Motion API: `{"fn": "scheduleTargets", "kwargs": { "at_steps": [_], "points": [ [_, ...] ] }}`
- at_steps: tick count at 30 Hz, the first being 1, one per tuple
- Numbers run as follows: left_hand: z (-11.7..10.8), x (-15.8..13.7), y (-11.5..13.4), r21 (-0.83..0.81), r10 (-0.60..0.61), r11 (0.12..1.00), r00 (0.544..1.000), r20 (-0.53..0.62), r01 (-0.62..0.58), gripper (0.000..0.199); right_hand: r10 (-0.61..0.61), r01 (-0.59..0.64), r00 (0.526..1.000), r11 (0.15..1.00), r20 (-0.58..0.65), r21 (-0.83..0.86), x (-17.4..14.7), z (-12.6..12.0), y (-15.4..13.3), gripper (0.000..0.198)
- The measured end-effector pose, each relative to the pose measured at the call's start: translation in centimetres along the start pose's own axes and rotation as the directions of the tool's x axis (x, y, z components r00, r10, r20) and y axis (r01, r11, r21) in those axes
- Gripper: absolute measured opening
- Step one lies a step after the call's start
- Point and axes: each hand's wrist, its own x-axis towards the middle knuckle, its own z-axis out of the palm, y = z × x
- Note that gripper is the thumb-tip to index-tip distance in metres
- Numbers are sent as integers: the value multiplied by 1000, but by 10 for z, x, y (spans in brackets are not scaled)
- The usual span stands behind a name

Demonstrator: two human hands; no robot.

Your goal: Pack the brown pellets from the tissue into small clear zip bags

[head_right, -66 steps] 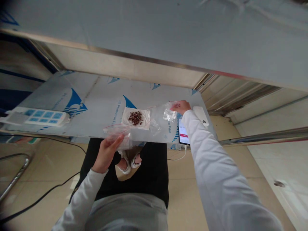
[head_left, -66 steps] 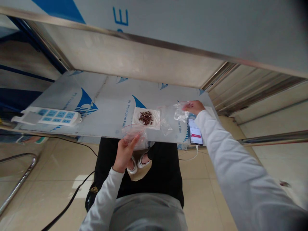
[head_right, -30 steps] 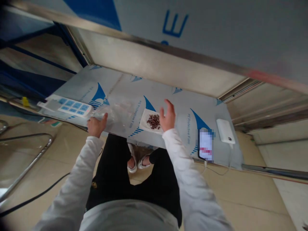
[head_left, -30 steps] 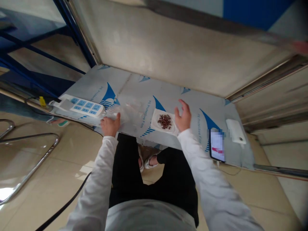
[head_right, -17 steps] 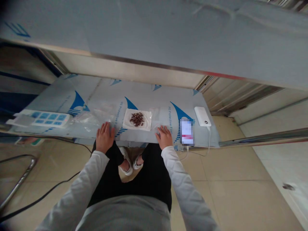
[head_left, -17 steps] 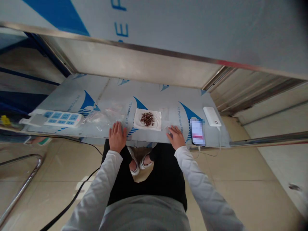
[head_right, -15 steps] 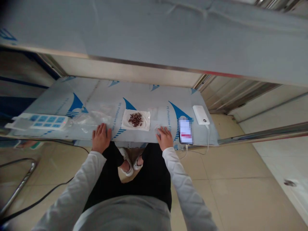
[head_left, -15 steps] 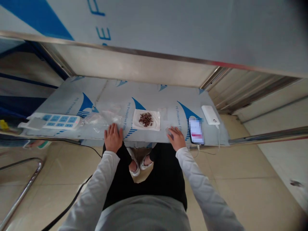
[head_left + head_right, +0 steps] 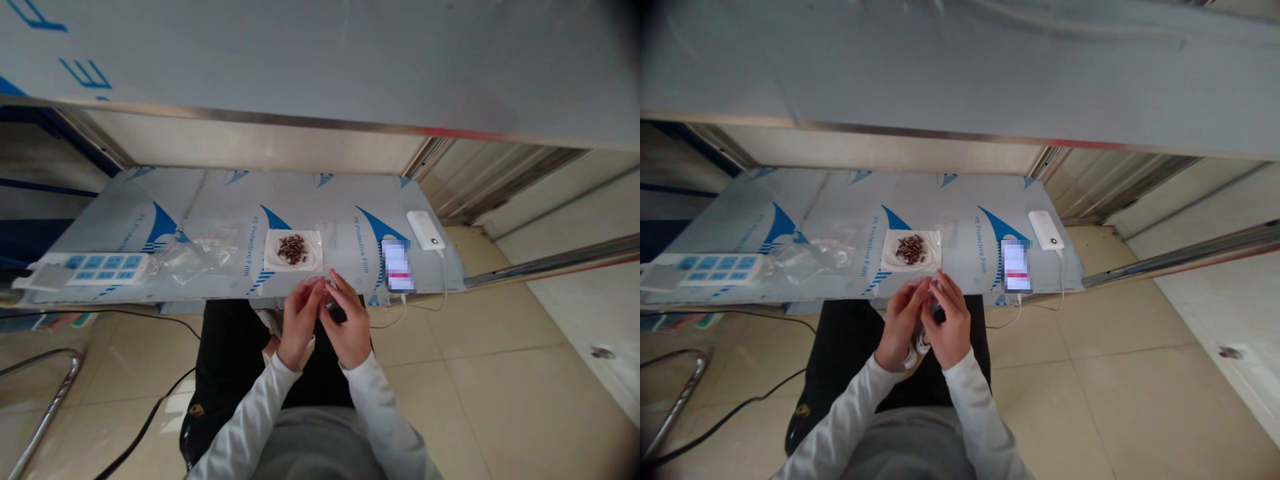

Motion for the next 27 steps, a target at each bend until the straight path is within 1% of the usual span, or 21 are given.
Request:
{"fn": "scheduleTargets", "kwargs": {
  "at_steps": [2,3,4,5,6,7,8,9,11,13,14,15,17,18,19,20,21,22,23,25,27],
  "points": [
    [-9,-2,10,-10,-52,999,999,-3,52,23,166,-162,986,972,-7,170,2,-3,-7,55],
    [-15,-4,16,10,-71,997,997,15,70,22,254,-251,967,933,23,256,5,-5,-8,60],
    [-21,-6,20,41,-80,996,996,33,79,21,318,-329,944,885,88,328,10,-6,-7,59],
    [-26,-9,24,75,-83,994,996,40,79,22,351,-392,920,839,175,378,15,-6,-6,52],
    [-29,-12,27,109,-81,991,996,34,77,23,366,-446,893,798,262,406,19,-4,-6,41],
    [-32,-16,28,140,-77,987,997,15,74,25,378,-486,870,765,317,423,23,-1,-7,31],
    [-34,-19,29,166,-71,983,997,-17,73,26,396,-512,856,736,333,443,26,3,-10,25],
    [-35,-23,28,183,-66,980,996,-53,75,28,423,-526,850,709,313,470,27,8,-14,23],
    [-39,-28,24,192,-52,979,992,-118,74,31,485,-531,842,668,236,521,25,21,-22,23],
    [-47,-30,19,185,-36,980,985,-168,68,33,503,-526,840,662,204,534,24,34,-25,26],
    [-53,-30,17,179,-28,982,980,-197,65,34,490,-517,848,677,203,524,26,40,-22,29],
    [-60,-28,16,176,-17,983,973,-231,59,34,465,-498,862,707,201,502,32,44,-15,33],
    [-81,-22,17,186,28,982,950,-311,32,34,394,-423,905,813,159,399,58,49,11,41],
    [-94,-15,19,209,67,978,938,-341,6,33,354,-370,929,883,107,289,76,50,29,43],
    [-110,-7,21,242,112,970,931,-349,-26,32,312,-314,950,943,33,108,98,50,48,43],
    [-126,2,24,276,156,960,914,-375,-51,32,261,-260,965,959,-6,-114,120,49,67,41],
    [-143,14,26,317,192,946,896,-401,-61,33,250,-249,968,950,-17,-191,141,49,84,38],
    [-161,25,28,354,225,933,867,-445,-60,34,246,-242,969,942,-12,-231,159,49,100,37],
    [-178,37,30,381,229,924,853,-470,-38,35,234,-224,972,935,4,-277,175,50,113,35],
    [-207,57,33,414,191,910,852,-487,32,40,230,-205,972,926,43,-317,194,53,130,30],
    [-227,69,35,429,181,901,847,-500,61,44,231,-194,971,917,68,-349,202,57,139,19]
  ]
}}
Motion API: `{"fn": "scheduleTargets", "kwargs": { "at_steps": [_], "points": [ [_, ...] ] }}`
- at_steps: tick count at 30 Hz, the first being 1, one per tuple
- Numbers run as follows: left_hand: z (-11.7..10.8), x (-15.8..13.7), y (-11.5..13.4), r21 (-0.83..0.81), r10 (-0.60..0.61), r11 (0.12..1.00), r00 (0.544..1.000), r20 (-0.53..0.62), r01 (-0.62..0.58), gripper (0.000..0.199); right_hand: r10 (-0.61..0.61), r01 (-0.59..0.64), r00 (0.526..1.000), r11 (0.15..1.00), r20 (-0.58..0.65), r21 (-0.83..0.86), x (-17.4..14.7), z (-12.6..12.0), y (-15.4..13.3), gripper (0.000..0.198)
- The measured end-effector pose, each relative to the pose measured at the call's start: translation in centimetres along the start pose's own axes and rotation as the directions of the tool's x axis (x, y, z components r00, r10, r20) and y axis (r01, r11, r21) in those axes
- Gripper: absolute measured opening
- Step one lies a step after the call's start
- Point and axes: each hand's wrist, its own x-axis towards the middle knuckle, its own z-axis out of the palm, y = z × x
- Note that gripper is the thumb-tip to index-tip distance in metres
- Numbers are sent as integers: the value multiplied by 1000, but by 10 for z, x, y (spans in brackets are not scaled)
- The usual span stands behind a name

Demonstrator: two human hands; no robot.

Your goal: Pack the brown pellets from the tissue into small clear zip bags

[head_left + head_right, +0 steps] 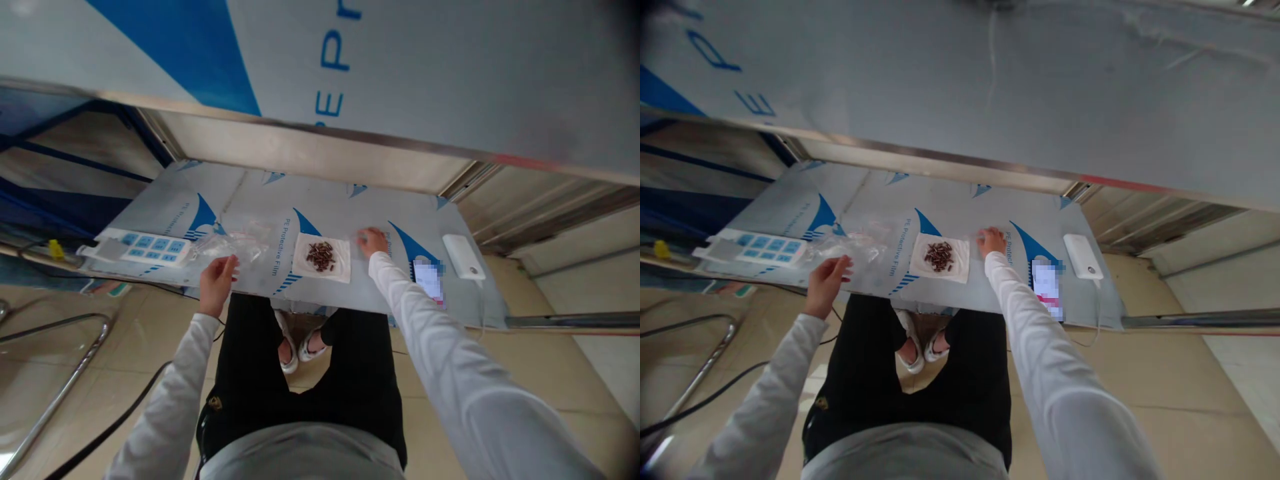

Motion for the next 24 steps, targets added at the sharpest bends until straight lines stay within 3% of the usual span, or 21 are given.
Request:
{"fn": "scheduleTargets", "kwargs": {
  "at_steps": [2,8,10,13,14,16,18,21,23,24],
  "points": [
    [-7,8,-3,1,7,1000,1000,-13,-7,46,6,-6,1000,1000,1,-15,4,3,4,5],
    [-11,-8,-3,2,45,999,997,-59,-45,46,-9,12,999,997,-33,78,0,-18,-2,21],
    [-8,-15,-2,9,53,999,998,-36,-53,43,-63,61,998,971,1,229,-18,-31,-25,27],
    [-5,-24,5,32,110,993,994,17,-110,35,-208,60,962,791,176,609,-59,-48,-80,34],
    [-5,-28,9,43,139,989,990,40,-140,32,-260,26,930,752,260,659,-73,-50,-100,36],
    [-5,-36,19,56,196,978,975,106,-202,29,-381,-20,819,729,429,684,-95,-46,-137,33],
    [-7,-45,31,47,233,968,954,191,-246,28,-497,46,708,741,502,670,-107,-32,-162,27],
    [-13,-57,46,13,259,961,919,297,-276,26,-575,129,555,773,601,621,-109,-2,-177,24],
    [-17,-64,51,10,258,962,914,313,-274,26,-556,81,476,799,681,596,-109,14,-177,26],
    [-19,-66,51,13,248,964,919,306,-265,26,-538,34,458,806,708,590,-110,19,-177,27]
  ]
}}
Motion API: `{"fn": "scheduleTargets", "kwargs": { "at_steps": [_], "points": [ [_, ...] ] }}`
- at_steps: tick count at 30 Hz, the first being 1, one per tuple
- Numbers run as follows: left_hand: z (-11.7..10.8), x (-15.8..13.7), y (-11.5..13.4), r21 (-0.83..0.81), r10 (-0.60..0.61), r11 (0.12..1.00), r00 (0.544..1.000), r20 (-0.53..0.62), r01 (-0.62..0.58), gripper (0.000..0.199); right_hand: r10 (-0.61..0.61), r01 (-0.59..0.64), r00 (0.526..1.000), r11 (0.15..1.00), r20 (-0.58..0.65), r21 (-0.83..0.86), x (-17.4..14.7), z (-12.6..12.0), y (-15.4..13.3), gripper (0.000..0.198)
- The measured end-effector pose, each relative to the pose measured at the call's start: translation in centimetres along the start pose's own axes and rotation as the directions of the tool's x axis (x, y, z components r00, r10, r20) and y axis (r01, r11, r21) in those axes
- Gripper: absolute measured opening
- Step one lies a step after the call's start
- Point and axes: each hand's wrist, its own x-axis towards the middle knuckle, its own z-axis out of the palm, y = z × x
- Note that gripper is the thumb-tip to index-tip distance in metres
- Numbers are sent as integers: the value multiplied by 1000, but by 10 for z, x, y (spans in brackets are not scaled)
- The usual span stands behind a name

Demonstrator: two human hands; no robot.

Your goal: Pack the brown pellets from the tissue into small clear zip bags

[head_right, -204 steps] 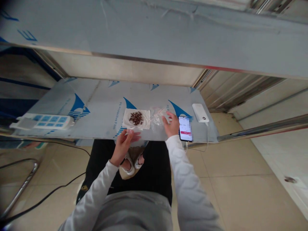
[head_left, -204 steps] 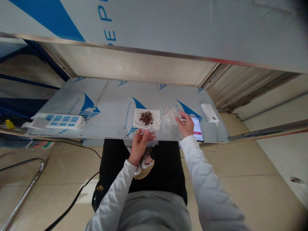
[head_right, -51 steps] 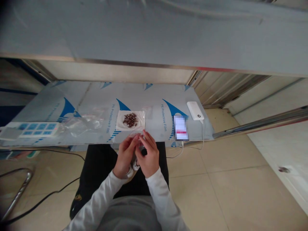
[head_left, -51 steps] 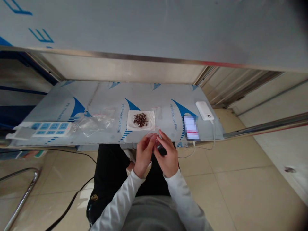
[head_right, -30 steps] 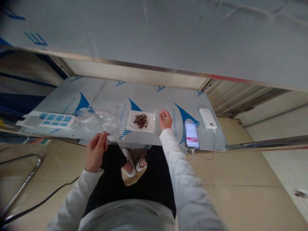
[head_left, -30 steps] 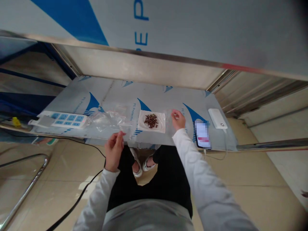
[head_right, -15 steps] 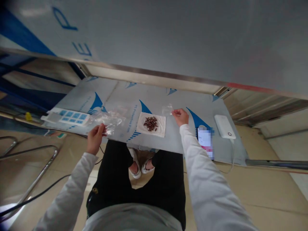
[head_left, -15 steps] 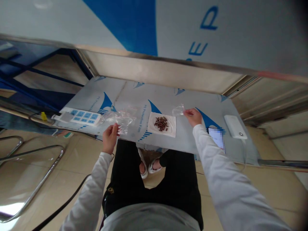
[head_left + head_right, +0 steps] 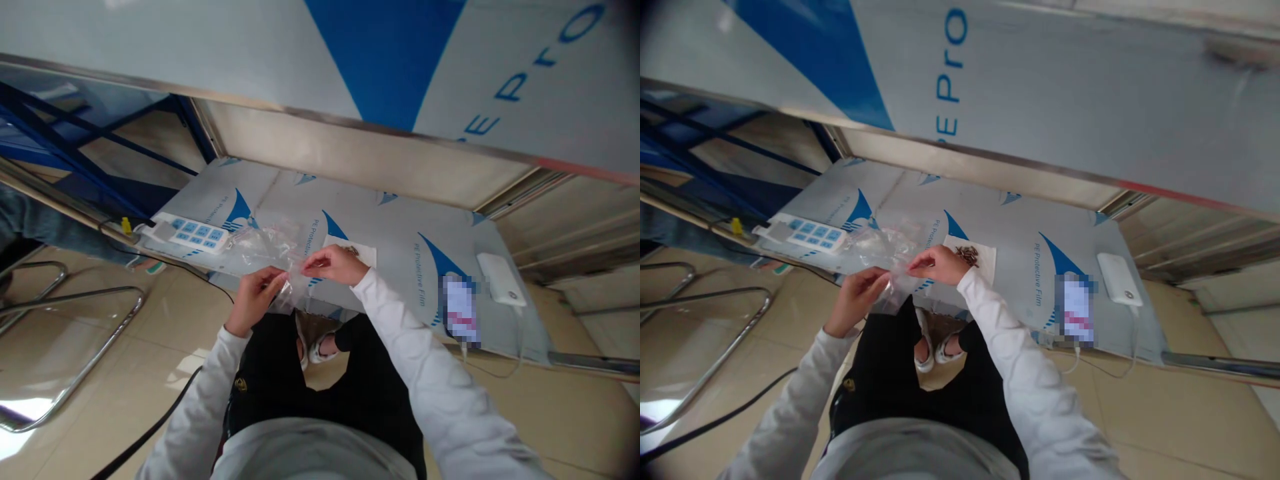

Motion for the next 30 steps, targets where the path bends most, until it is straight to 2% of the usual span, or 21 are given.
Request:
{"fn": "scheduleTargets", "kwargs": {
  "at_steps": [4,8,10,12,16,19,21,23,26,28,30],
  "points": [
    [7,-13,-8,-84,-110,992,986,-129,99,30,81,-67,994,980,-67,185,-3,12,5,29],
    [22,-30,-20,-364,-269,917,925,-268,161,39,113,-72,983,961,-143,267,-10,24,5,30],
    [25,-37,-22,-482,-327,857,915,-238,181,48,123,-78,979,964,-164,253,-10,27,5,29],
    [22,-43,-21,-523,-332,827,930,-160,205,54,111,-77,983,973,-149,217,-9,29,5,31],
    [9,-42,-18,-526,-299,817,953,-38,235,60,60,-41,989,989,-137,142,-3,28,3,44],
    [0,-31,-18,-433,-334,855,942,-35,287,49,81,-63,988,989,-132,137,6,30,1,35],
    [-2,-23,-21,-364,-350,883,932,-91,296,40,133,-111,983,981,-129,162,14,32,0,24],
    [-2,-15,-27,-391,-359,875,924,-130,285,36,211,-173,964,960,-162,221,23,35,3,15],
    [-1,-3,-41,-446,-384,845,916,-121,295,39,338,-251,901,918,-274,308,36,40,13,10],
    [-2,12,-50,-331,-382,889,911,-156,316,43,373,-264,856,911,-359,317,39,41,20,12],
    [-4,33,-58,-68,-335,942,902,-271,329,44,359,-241,830,921,-427,305,36,39,25,21]
  ]
}}
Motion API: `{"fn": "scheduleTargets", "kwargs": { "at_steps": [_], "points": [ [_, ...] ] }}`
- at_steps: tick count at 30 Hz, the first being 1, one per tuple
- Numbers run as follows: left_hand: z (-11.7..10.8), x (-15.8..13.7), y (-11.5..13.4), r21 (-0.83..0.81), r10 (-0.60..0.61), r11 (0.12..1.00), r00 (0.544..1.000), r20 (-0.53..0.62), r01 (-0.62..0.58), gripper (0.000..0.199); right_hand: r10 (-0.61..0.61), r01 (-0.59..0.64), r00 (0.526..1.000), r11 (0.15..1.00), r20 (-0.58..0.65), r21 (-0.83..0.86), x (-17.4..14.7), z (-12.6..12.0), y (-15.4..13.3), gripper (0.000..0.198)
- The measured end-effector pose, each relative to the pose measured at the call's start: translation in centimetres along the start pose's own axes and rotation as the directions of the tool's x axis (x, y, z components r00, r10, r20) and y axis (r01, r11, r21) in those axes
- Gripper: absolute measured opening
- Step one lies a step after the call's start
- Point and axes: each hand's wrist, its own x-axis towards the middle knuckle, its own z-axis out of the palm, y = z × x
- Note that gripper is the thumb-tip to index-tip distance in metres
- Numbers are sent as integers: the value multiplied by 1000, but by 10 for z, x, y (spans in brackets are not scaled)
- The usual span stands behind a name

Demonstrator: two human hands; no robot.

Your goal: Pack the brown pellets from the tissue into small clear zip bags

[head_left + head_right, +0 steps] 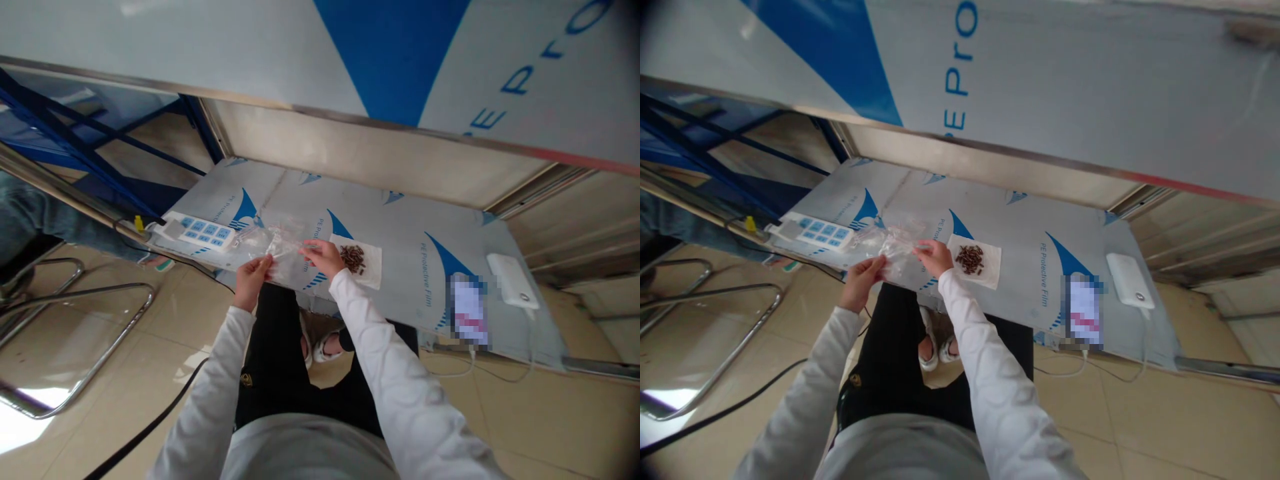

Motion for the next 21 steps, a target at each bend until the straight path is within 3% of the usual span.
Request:
{"fn": "scheduleTargets", "kwargs": {
  "at_steps": [1,5,8,10,12,14,16,21],
  "points": [
    [2,12,1,184,43,983,996,-83,-27,44,-21,21,1000,1000,-23,10,-4,-4,1,26],
    [12,52,8,393,124,919,963,-240,-21,28,-96,100,994,988,-43,114,-42,-26,5,36],
    [20,60,11,488,217,872,925,-313,-40,45,-101,113,992,976,-69,187,-86,-41,13,41],
    [24,57,11,571,336,817,872,-355,-82,52,-79,100,992,970,-100,220,-114,-47,25,43],
    [27,47,8,632,472,755,815,-337,-175,42,-41,76,988,968,-146,240,-138,-51,42,43],
    [31,31,4,612,541,732,801,-256,-299,27,2,56,975,965,-221,257,-156,-52,62,41],
    [37,6,-4,541,522,758,835,-171,-364,24,32,50,955,962,-294,268,-169,-53,82,37],
    [46,-82,-44,512,474,770,878,-60,-380,28,70,64,881,962,-469,265,-180,-58,115,28]
  ]
}}
